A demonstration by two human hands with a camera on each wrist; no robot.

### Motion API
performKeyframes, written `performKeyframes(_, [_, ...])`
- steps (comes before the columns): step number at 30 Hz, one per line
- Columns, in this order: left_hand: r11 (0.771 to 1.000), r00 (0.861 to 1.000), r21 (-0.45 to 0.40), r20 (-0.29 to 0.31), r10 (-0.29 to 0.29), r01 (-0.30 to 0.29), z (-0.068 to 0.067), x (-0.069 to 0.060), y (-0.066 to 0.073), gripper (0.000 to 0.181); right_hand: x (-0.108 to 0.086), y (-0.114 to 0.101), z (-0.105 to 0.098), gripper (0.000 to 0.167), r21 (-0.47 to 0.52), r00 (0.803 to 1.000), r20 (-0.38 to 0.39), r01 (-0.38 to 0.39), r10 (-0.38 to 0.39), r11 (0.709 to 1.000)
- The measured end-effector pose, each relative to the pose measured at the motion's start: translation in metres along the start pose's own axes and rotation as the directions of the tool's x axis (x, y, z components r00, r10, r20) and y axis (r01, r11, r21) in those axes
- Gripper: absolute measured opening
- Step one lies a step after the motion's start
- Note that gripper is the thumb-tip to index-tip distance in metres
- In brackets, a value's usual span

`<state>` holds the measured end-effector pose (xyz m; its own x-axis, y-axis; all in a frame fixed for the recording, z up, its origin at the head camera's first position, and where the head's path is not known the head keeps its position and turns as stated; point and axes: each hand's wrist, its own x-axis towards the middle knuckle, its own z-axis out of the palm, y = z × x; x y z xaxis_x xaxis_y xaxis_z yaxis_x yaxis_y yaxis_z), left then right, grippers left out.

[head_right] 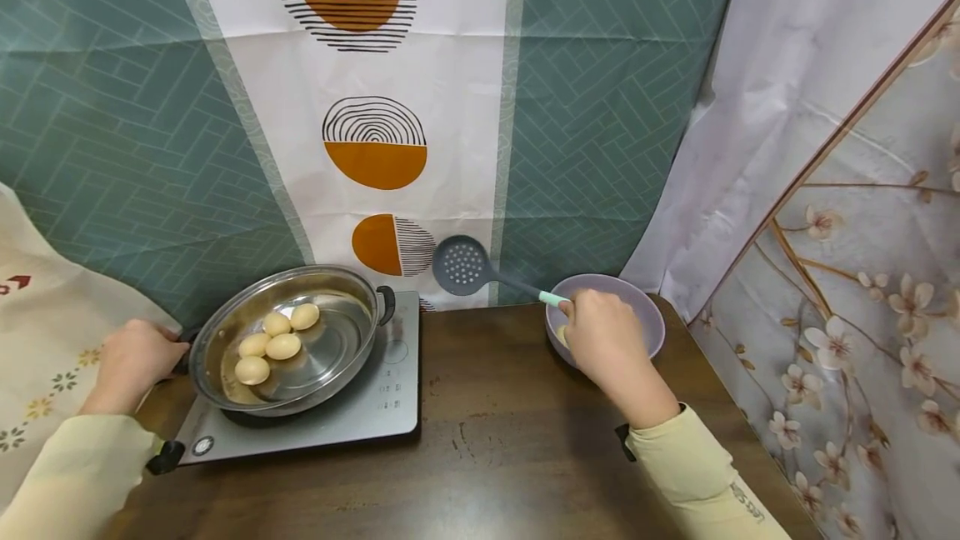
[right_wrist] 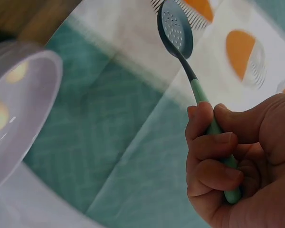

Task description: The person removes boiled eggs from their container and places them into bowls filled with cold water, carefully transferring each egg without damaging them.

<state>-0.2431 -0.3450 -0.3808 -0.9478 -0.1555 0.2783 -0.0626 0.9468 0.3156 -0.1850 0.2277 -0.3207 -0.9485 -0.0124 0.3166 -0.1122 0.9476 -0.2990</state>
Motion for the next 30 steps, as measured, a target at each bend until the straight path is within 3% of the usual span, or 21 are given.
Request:
performKeyframes(9, [1.0,1.0,0.011,0.014,-0.014,0.014,0.003,-0.002,-0.002,0.034,0.007,-0.063,0.017,0.019,-0.028,0.991,-0.045,0.123,-0.124,0.992])
performKeyframes(15, [0.999,0.998,0.015,0.04,-0.053,0.052,0.003,0.0,-0.002,0.034,0.009,-0.099,0.033,0.026,-0.089,0.971,-0.076,0.219,-0.226,0.972])
performKeyframes(21, [0.998,0.996,0.005,0.053,-0.067,0.067,0.002,0.0,0.0,0.033,0.01,-0.128,0.052,0.02,-0.138,0.953,-0.091,0.275,-0.289,0.951])
performKeyframes(30, [0.997,0.995,0.009,0.054,-0.078,0.078,-0.001,0.0,0.001,0.031,0.015,-0.154,0.078,0.01,-0.316,0.897,-0.217,0.309,-0.386,0.897])
